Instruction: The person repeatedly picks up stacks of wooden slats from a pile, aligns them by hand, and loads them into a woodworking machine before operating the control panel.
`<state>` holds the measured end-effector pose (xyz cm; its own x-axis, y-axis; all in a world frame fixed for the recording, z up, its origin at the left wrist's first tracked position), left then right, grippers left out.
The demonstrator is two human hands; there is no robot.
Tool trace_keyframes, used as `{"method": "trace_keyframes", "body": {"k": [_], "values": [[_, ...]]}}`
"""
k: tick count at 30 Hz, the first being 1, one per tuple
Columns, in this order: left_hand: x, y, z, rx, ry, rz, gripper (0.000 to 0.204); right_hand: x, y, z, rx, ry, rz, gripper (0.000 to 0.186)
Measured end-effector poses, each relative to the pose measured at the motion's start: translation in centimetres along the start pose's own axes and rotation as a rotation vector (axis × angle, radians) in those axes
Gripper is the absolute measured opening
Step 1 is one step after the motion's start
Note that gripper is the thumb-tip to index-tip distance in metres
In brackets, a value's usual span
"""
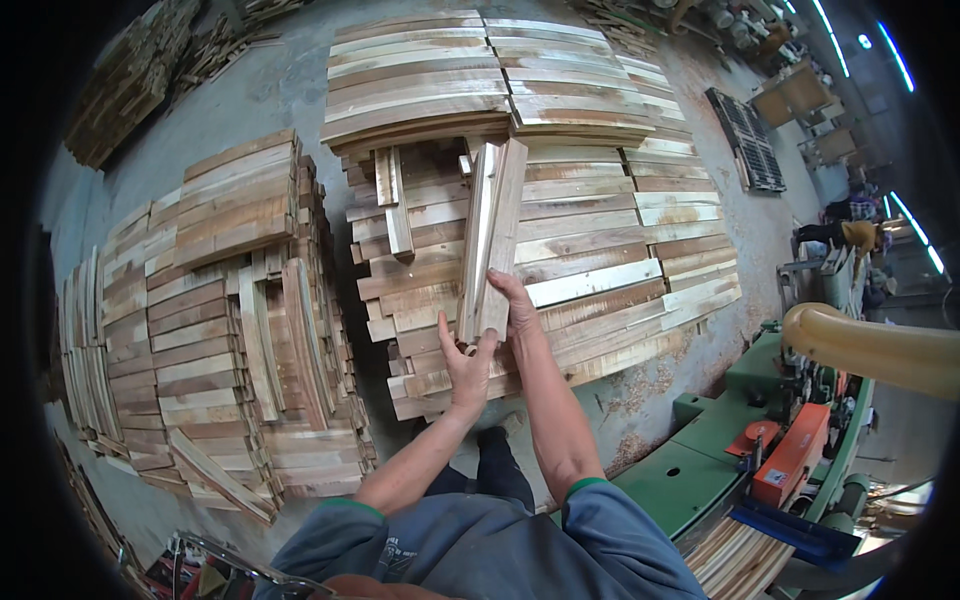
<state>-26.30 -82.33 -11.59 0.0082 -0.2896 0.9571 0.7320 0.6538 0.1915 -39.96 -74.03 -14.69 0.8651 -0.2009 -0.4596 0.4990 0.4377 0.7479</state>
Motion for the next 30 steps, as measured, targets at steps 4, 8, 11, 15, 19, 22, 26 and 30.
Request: {"method": "trace_keyframes", "body": {"k": [4,8,11,15,19,22,26,30], "values": [[-1.2,1.4,-2.2,-0.233,0.342,-0.31,0.092,1.7,5.4,-1.1,-0.121,-0.182,-0.016,0.055],[-3.0,1.4,1.1,-0.548,0.673,-0.635,0.105,6.0,12.6,-0.8,-0.31,-0.413,-0.031,0.063],[0.4,2.3,4.2,-0.684,0.791,-0.61,0.11,9.0,19.3,0.6,-0.364,-0.54,-0.054,0.065],[9.9,7.7,10.0,-0.916,1.228,-0.641,0.124,12.9,25.6,-0.8,-0.391,-0.6,-0.092,0.066],[11.2,12.4,11.9,-0.845,1.192,-0.688,0.123,13.9,29.7,-2.5,-0.44,-0.7,-0.129,0.067],[10.9,16.0,14.4,-0.899,1.108,-0.765,0.118,13.3,34.3,-3.5,-0.501,-0.547,-0.123,0.073],[8.6,21.4,17.8,-1.013,1.048,-0.844,0.11,11.4,40.8,-7.8,-0.106,-0.27,-0.377,0.09],[6.1,28.7,21.6,-1.08,0.97,-0.931,0.099,12.3,47.2,-13.2,0.217,-0.025,-0.44,0.099]]}}
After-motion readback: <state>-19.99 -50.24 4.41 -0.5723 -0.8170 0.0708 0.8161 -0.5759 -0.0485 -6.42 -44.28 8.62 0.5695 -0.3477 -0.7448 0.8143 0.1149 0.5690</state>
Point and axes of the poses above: each hand's wrist, its own y-axis away from the middle knuckle, its own z-axis out of the palm, x = y × z, the point moved 9 cm from there along -y, towards the middle knuckle, and after that the axes turned 15 degrees about z, right-handed, at the moved point
